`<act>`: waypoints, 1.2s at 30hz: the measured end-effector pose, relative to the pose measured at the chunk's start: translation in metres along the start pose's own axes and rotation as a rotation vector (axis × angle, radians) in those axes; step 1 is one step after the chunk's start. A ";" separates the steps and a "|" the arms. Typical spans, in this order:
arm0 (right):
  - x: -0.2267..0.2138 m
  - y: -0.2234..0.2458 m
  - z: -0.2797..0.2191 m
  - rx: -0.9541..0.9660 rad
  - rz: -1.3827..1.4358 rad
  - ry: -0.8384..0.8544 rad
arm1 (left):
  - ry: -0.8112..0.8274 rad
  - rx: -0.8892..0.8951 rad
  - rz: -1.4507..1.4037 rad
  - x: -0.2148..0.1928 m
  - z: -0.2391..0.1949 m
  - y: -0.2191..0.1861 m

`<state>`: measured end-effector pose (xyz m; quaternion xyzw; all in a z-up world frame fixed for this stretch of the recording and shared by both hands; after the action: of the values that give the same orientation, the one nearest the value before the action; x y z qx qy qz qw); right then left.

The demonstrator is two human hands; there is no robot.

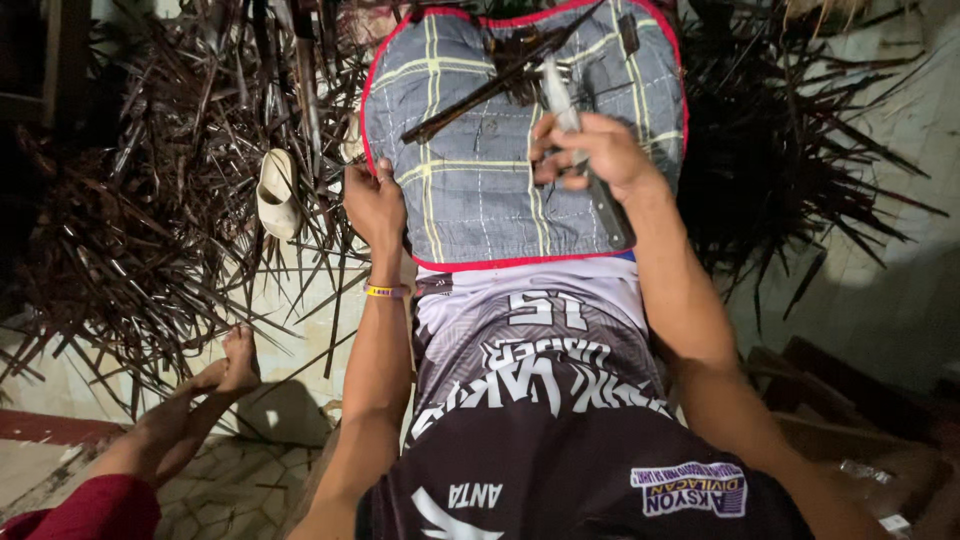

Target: The person sits on the floor and uses a knife to scrape and split thin strips from dark palm fronds. They repeatedly pull fibers from the fronds and discard the waste onto a pile beside them.

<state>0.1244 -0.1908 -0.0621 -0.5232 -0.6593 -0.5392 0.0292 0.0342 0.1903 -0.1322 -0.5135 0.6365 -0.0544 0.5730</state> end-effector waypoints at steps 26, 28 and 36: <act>0.009 0.011 0.003 -0.321 0.003 0.160 | 0.300 0.698 0.300 -0.027 -0.103 -0.252; 0.015 0.015 0.004 -0.376 0.003 0.293 | 0.309 0.824 0.229 0.004 -0.108 -0.273; -0.068 -0.005 0.003 -0.493 0.376 -0.028 | 0.516 0.617 0.280 0.102 -0.078 -0.231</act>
<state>0.1526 -0.2327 -0.1079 -0.6346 -0.4007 -0.6608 -0.0082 0.1283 -0.0313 -0.0224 -0.1962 0.7763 -0.2907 0.5237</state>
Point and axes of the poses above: each hand's wrist, its own z-axis towards the middle knuckle, its own x-axis out of the palm, y = z × x, the point moved 10 cm from there along z, towards the middle knuckle, and after that the axes turned 15 degrees about y, right-handed, at the moved point
